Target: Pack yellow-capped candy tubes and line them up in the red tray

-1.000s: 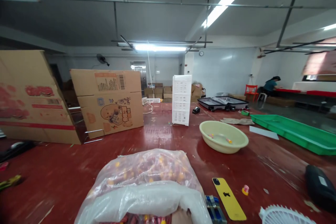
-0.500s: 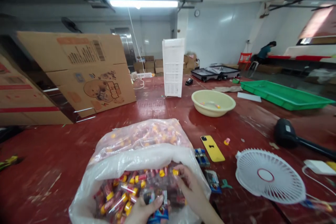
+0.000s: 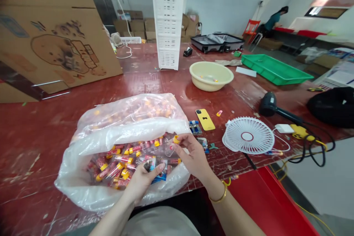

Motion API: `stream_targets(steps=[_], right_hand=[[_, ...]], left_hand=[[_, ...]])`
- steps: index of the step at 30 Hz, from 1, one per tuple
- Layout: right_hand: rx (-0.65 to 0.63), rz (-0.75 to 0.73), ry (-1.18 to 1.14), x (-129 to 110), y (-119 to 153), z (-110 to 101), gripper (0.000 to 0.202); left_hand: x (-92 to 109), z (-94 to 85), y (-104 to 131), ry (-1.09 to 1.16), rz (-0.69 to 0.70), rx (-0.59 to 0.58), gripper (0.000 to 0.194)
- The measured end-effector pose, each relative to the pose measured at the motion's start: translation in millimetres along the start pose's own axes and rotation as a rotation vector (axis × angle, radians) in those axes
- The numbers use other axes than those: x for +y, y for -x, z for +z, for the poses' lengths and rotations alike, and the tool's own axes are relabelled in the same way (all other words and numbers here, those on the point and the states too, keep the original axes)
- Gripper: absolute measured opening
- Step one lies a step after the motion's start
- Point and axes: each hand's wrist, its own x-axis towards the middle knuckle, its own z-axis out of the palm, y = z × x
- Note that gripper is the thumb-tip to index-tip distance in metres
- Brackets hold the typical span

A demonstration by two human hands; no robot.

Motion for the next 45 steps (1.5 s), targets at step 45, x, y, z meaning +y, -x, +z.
stream_targets(steps=[45], right_hand=[[-0.095, -0.079, 0.222, 31.1, 47.9, 36.1, 0.062]], left_hand=[[2.9, 11.9, 5.2, 0.35, -0.141, -0.081, 0.024]])
